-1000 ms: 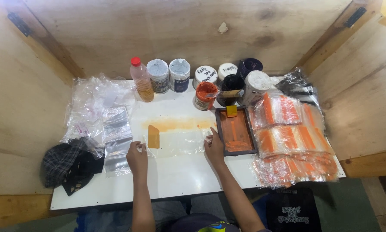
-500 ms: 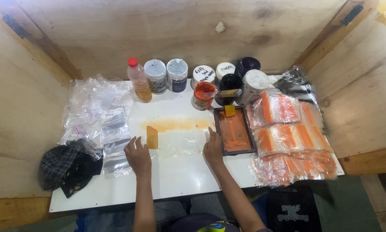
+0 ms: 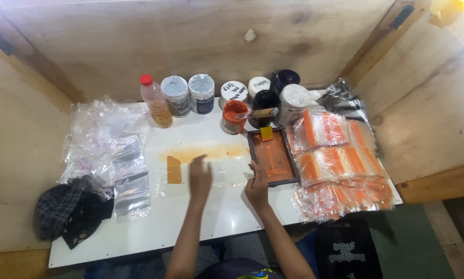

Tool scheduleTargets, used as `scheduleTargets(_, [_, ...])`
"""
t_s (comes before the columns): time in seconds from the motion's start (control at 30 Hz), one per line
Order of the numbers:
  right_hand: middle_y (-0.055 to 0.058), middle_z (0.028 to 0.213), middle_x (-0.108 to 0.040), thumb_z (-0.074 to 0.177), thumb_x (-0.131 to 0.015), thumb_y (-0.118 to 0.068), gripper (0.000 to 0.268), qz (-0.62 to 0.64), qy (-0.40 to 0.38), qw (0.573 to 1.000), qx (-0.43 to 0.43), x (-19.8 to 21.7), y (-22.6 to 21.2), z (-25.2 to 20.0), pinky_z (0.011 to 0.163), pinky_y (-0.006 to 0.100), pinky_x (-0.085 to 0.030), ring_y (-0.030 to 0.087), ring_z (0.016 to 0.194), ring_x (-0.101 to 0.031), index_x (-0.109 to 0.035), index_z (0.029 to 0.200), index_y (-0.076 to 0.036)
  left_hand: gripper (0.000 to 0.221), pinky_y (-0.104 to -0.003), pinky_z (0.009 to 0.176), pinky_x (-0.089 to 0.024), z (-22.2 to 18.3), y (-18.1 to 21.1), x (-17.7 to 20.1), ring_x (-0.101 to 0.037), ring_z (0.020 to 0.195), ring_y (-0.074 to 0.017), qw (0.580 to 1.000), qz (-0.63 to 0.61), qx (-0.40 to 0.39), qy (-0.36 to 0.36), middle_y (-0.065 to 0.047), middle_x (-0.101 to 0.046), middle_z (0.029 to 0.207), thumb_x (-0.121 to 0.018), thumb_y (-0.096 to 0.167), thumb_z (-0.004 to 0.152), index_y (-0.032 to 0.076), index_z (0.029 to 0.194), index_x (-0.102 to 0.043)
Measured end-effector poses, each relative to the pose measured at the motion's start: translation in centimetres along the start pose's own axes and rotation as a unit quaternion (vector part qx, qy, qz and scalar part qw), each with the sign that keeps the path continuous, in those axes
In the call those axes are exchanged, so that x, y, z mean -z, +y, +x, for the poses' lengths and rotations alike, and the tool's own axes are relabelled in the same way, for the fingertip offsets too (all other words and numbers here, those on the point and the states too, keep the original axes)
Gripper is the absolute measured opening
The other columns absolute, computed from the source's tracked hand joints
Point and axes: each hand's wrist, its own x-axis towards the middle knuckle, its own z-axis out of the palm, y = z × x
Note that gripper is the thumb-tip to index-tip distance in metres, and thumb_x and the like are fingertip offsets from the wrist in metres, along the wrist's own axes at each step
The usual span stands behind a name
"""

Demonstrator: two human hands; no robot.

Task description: Manual screen printing of logos or text onto plastic bags using orange ink.

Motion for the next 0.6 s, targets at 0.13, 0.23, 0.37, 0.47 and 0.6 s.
scheduleTargets(0.13, [0.007,0.114,-0.066,0.074,-0.036,0.018,0.072,0.022,0.042,0.999,0.013,0.9,0.5,-0.7,0.095,0.036,-0.06,0.024,0.106,-0.069,-0.055,0.14,-0.003,0.034,-0.051,0.092,-0.055,0.0,6.4,-5.3,-0.067,0.105,-0.0413,0.987,-0.093,0.025,-0.132,-0.02,-0.066,0.12,-0.065,0.014,0.095,0.006,0.128,-0.064])
scheduleTargets(0.23, [0.006,0.109,-0.067,0.072,-0.038,0.016,0.07,0.02,0.065,0.998,0.011,2.0,0.9,-1.0,0.089,0.036,-0.062,0.024,0.101,-0.07,-0.06,0.135,-0.004,0.044,-0.047,0.09,-0.059,0.6,6.7,-10.4,-0.069,0.112,-0.0362,0.954,0.019,0.029,-0.299,-0.016,-0.066,0.122,-0.066,0.037,0.096,0.01,0.131,-0.062])
scheduleTargets(0.37, [0.007,0.105,-0.069,0.072,-0.037,0.018,0.069,0.024,0.098,0.995,0.014,3.3,1.9,-0.7,0.087,0.036,-0.061,0.025,0.098,-0.071,-0.063,0.132,-0.003,0.054,-0.05,0.077,-0.063,1.2,9.0,-11.5,-0.071,0.104,-0.0441,0.942,0.029,0.063,-0.329,-0.023,-0.065,0.114,-0.073,0.031,0.089,-0.003,0.129,-0.06])
scheduleTargets(0.47, [0.007,0.106,-0.07,0.073,-0.037,0.018,0.067,0.012,0.115,0.993,0.008,4.0,2.8,-0.8,0.086,0.036,-0.061,0.025,0.099,-0.071,-0.063,0.132,-0.001,0.05,-0.053,0.074,-0.063,1.4,10.5,-10.4,-0.071,0.1,-0.0483,0.943,0.012,0.073,-0.326,-0.025,-0.064,0.108,-0.074,0.019,0.086,-0.009,0.126,-0.06])
scheduleTargets(0.6, [0.009,0.107,-0.07,0.072,-0.037,0.019,0.067,0.009,0.148,0.989,0.015,5.6,2.5,0.4,0.088,0.035,-0.062,0.026,0.101,-0.071,-0.063,0.131,0.0,0.049,-0.055,0.074,-0.062,1.2,11.8,-8.0,-0.07,0.098,-0.0501,0.949,-0.009,0.071,-0.308,-0.026,-0.064,0.104,-0.076,0.012,0.083,-0.012,0.124,-0.062])
